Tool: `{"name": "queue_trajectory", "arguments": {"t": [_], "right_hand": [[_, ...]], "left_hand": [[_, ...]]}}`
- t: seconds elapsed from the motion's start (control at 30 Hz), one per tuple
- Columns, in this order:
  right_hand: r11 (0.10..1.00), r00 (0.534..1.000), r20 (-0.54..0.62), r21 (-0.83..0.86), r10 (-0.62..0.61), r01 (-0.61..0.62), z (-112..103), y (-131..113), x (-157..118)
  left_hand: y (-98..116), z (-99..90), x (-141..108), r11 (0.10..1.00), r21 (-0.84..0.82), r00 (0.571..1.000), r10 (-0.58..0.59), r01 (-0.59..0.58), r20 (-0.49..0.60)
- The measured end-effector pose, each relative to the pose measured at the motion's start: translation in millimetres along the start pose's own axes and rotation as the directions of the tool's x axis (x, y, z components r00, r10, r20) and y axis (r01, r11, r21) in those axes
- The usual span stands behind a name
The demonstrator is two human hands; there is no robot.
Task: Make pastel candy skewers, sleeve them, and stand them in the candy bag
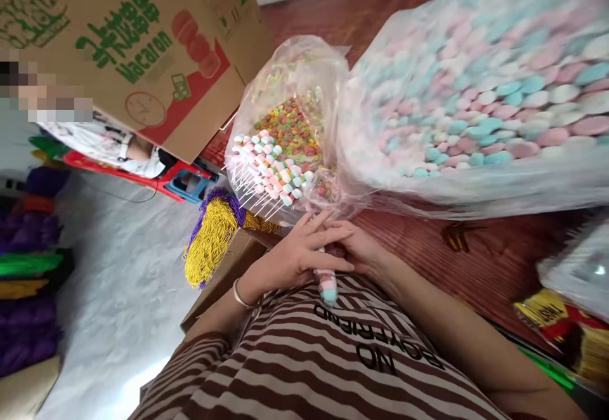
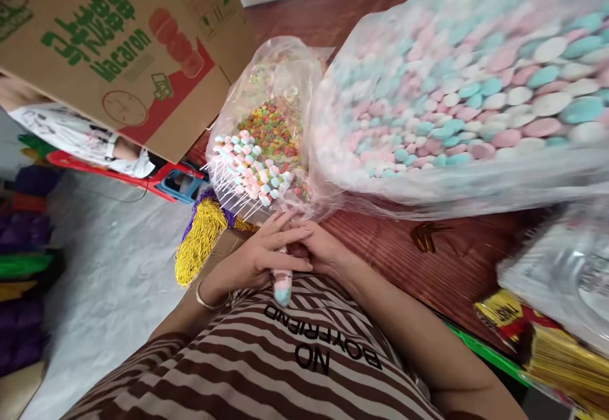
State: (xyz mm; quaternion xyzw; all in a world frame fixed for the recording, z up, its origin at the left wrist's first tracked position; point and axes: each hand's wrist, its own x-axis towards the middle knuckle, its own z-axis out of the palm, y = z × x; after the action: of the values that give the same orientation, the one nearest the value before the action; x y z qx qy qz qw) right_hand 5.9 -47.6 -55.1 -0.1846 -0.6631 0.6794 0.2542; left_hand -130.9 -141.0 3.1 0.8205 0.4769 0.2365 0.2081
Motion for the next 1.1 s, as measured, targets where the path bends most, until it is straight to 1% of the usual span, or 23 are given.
{"name": "queue_trajectory", "arguments": {"t": [0.1, 0.13, 0.17, 0.2, 0.23, 0.27, 0.33, 0.37, 0.4, 0.43, 0.47, 0.53, 0.63, 0.67, 0.7, 0.73, 0.8, 0.83, 0.87, 0.93, 0.97, 1.03, 1.1], "right_hand": [[0.999, 0.994, 0.103, -0.028, 0.042, -0.039, 8.0, -1.4, 7.0], [0.997, 0.993, 0.107, -0.066, 0.056, -0.05, 8.3, -3.7, 7.2], [0.991, 0.991, 0.112, -0.117, 0.072, -0.059, 6.7, -7.0, 6.0], [0.983, 0.988, 0.131, -0.173, 0.086, -0.063, 2.9, -11.0, 3.4], [0.971, 0.982, 0.16, -0.232, 0.099, -0.06, -3.0, -15.4, -0.6], [0.956, 0.974, 0.197, -0.291, 0.109, -0.048, -10.7, -19.9, -6.0], [0.922, 0.969, 0.216, -0.387, 0.116, -0.024, -29.7, -28.3, -20.7], [0.901, 0.977, 0.18, -0.432, 0.117, -0.028, -40.0, -31.9, -29.9], [0.879, 0.986, 0.12, -0.475, 0.12, -0.049, -50.2, -35.3, -40.3], [0.858, 0.991, 0.047, -0.507, 0.123, -0.083, -59.7, -39.0, -52.0], [0.84, 0.991, -0.026, -0.528, 0.129, -0.123, -68.4, -43.5, -64.9], [0.822, 0.981, -0.142, -0.538, 0.131, -0.188, -82.4, -56.9, -93.8], [0.839, 0.96, -0.277, -0.511, 0.045, -0.187, -100.0, -89.6, -139.8], [0.839, 0.938, -0.346, -0.514, -0.012, -0.179, -107.9, -102.0, -153.9], [0.823, 0.894, -0.442, -0.534, -0.074, -0.196, -118.1, -113.5, -166.7], [0.781, 0.83, -0.542, -0.572, -0.131, -0.25, -131.1, -123.1, -177.4], [0.614, 0.676, -0.697, -0.648, -0.24, -0.451, -165.5, -134.4, -191.4], [0.506, 0.627, -0.742, -0.645, -0.236, -0.573, -185.8, -135.5, -194.1], [0.394, 0.605, -0.772, -0.626, -0.193, -0.673, -206.6, -133.9, -194.0], [0.191, 0.573, -0.819, -0.568, -0.032, -0.801, -245.3, -125.2, -186.2], [0.131, 0.587, -0.809, -0.58, 0.025, -0.804, -261.4, -119.6, -179.3], [0.074, 0.634, -0.762, -0.63, 0.132, -0.773, -285.0, -108.9, -162.8], [0.054, 0.649, -0.735, -0.653, 0.194, -0.756, -298.0, -100.8, -147.0]], "left_hand": [[5.6, -0.7, -34.3, 0.967, 0.192, 0.985, -0.16, 0.169, -0.06], [6.3, -1.9, -47.1, 0.94, 0.228, 0.967, -0.238, 0.253, -0.09], [6.1, -3.5, -60.6, 0.902, 0.249, 0.936, -0.334, 0.352, -0.114], [4.9, -5.1, -74.5, 0.841, 0.261, 0.881, -0.457, 0.473, -0.123], [2.1, -6.5, -88.3, 0.773, 0.271, 0.814, -0.576, 0.573, -0.078], [-2.6, -7.2, -101.0, 0.711, 0.29, 0.739, -0.674, 0.641, 0.016], [-17.9, -6.2, -119.4, 0.545, 0.404, 0.533, -0.832, 0.735, 0.155], [-27.8, -4.5, -122.7, 0.458, 0.483, 0.425, -0.886, 0.746, 0.184], [-38.0, -2.2, -120.9, 0.446, 0.523, 0.401, -0.893, 0.727, 0.204], [-47.1, 0.4, -113.4, 0.481, 0.522, 0.425, -0.875, 0.705, 0.232], [-54.1, 3.1, -100.3, 0.54, 0.491, 0.463, -0.841, 0.684, 0.28], [-58.1, 7.6, -60.2, 0.674, 0.381, 0.541, -0.737, 0.633, 0.405], [-39.8, 9.7, 13.9, 0.849, 0.207, 0.647, -0.509, 0.486, 0.567], [-30.5, 9.4, 36.7, 0.892, 0.153, 0.672, -0.425, 0.426, 0.607], [-21.5, 9.1, 56.9, 0.928, 0.087, 0.692, -0.331, 0.363, 0.641], [-13.6, 9.2, 74.3, 0.953, 0.014, 0.703, -0.233, 0.302, 0.672], [-2.8, 11.9, 101.1, 0.976, -0.091, 0.729, -0.082, 0.196, 0.68], [0.2, 14.6, 111.2, 0.981, -0.124, 0.738, -0.027, 0.149, 0.674], [1.9, 18.3, 119.6, 0.983, -0.145, 0.746, 0.015, 0.109, 0.666], [3.3, 27.1, 132.5, 0.983, -0.174, 0.743, 0.078, 0.053, 0.665], [3.6, 31.5, 137.3, 0.982, -0.185, 0.736, 0.098, 0.038, 0.669], [3.6, 39.1, 143.4, 0.978, -0.206, 0.731, 0.123, 0.025, 0.672], [2.3, 44.1, 145.4, 0.975, -0.22, 0.739, 0.126, 0.031, 0.662]]}}
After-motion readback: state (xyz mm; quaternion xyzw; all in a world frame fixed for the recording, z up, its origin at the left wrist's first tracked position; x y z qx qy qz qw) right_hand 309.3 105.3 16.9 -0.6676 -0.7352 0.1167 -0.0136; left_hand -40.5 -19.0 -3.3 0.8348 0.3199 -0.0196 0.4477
